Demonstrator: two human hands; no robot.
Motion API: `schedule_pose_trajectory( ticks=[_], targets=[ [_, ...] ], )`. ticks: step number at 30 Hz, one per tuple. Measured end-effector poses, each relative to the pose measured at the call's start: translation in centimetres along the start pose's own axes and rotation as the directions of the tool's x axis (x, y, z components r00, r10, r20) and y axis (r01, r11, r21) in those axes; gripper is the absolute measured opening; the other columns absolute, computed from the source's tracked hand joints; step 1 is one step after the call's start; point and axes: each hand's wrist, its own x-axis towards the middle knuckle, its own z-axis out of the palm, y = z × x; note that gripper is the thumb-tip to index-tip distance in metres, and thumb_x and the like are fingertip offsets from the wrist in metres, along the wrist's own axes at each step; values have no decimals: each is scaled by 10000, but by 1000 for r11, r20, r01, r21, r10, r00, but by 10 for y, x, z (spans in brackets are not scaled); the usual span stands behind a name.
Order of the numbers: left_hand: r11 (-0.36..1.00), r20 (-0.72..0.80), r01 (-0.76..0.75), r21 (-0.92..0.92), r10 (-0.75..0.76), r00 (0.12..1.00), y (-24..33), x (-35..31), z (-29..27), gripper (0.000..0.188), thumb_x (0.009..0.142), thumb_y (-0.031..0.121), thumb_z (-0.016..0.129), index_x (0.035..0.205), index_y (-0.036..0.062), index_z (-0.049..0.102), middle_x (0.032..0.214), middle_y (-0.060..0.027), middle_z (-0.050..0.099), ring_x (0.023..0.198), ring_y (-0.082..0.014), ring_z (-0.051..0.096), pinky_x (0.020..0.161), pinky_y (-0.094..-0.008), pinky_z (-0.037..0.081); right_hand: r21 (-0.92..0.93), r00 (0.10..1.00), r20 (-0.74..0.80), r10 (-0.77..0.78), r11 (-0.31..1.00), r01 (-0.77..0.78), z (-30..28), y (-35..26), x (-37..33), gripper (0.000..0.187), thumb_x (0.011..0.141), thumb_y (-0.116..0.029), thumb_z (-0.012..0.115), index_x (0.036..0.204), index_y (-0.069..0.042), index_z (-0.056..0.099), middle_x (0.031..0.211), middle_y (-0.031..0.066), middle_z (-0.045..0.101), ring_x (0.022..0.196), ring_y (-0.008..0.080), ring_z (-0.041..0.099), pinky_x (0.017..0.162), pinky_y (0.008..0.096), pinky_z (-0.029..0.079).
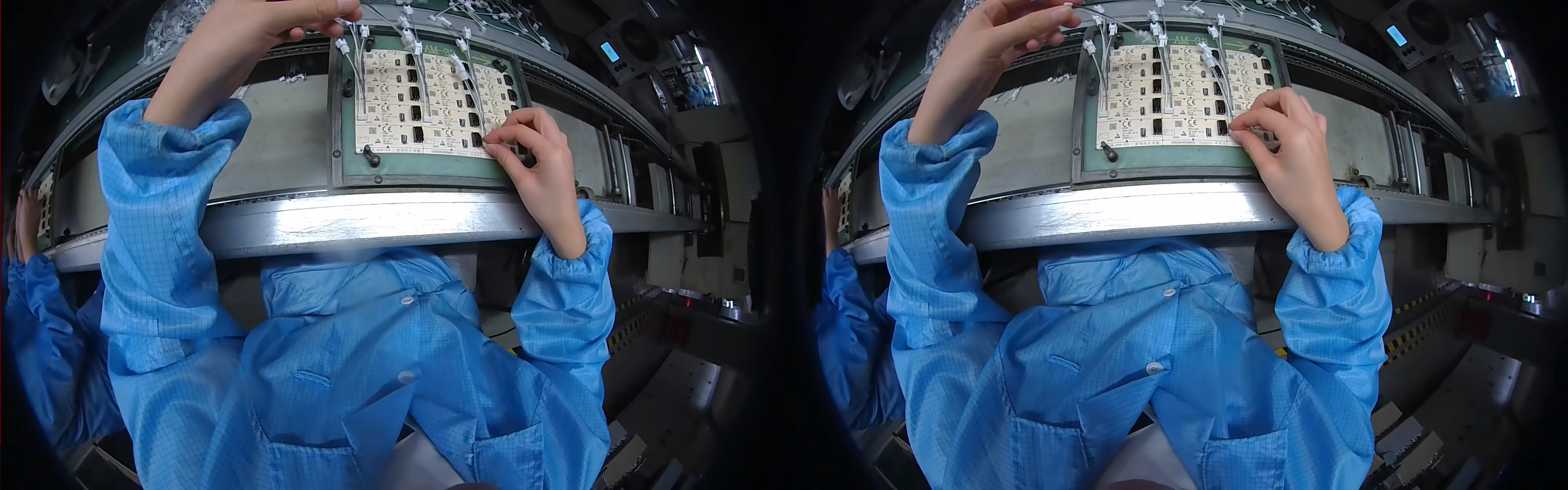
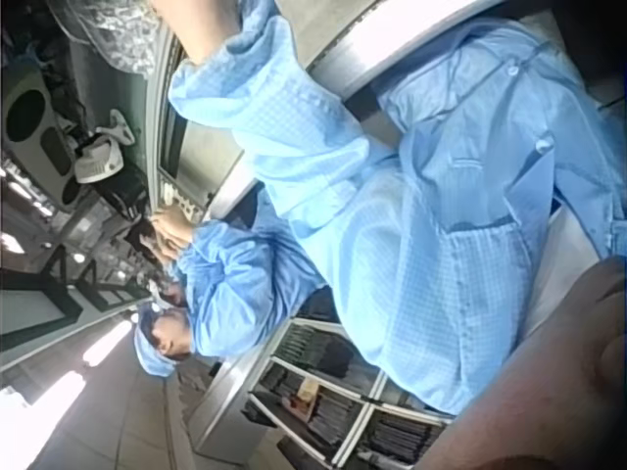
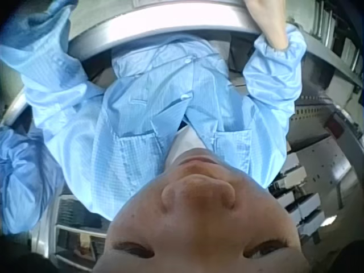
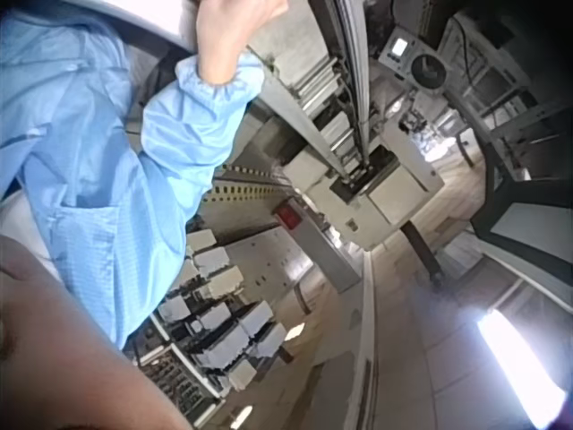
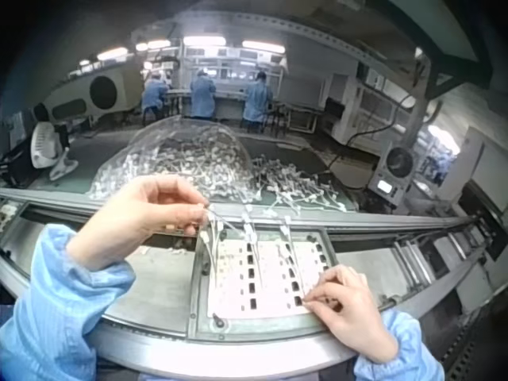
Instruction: Assembling small electronic components onto LED panel circuit boards on a production line.
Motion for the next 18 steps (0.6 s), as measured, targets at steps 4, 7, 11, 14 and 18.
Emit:
schedule_pose_trajectory(
  ticks=[4, 7, 11, 14, 18],
  targets=[
    [998, -64, 66, 5, -66, 996, 7, -10, 0, 187, 931, 67, 676, 1092, -27, 660, 986, -99, 714, 841, -124, 667, 786, -234, 545, -136, 998, -39, -59, 989, 53, -1, -7, -2, 108, 796, -28, 743, 902, -28, 724, 977, 74, 614, 894, 225, 613, 758, 324, 485],
    [1000, -68, 20, 14, -19, 997, 12, -20, -3, 205, 936, 62, 664, 1115, -38, 671, 1018, -122, 719, 882, -144, 685, 822, -253, 558, -24, 999, -1, 41, 999, -41, -2, -3, 0, 104, 795, -31, 743, 897, -36, 725, 987, 67, 619, 922, 245, 605, 803, 344, 457],
    [998, -70, 13, 63, -8, 998, 7, -29, 2, 183, 948, 73, 658, 1083, -48, 682, 1040, -131, 716, 887, -148, 691, 837, -248, 559, -79, 1000, -11, 18, 997, -19, -2, -6, -5, 107, 794, -38, 744, 899, -38, 723, 991, 72, 620, 971, 250, 593, 885, 349, 418],
    [992, -102, -85, 89, 94, 990, -5, -34, 13, 132, 903, 69, 677, 1006, -10, 702, 964, -100, 715, 866, -183, 674, 803, -280, 539, -159, 999, 28, 21, 987, -16, -9, -10, -8, 131, 818, -61, 725, 948, -51, 736, 1054, 87, 627, 1042, 253, 579, 949, 357, 388],
    [363, 116, -431, 826, 639, 761, -44, -51, 23, 87, 840, 87, 683, 926, 105, 685, 866, -16, 680, 839, -238, 628, 825, -376, 416, -197, 982, 187, -29, 978, 67, -27, -7, -3, 203, 881, -91, 654, 1058, -93, 755, 1207, 105, 618, 1196, 277, 541, 1025, 387, 362]
  ],
)
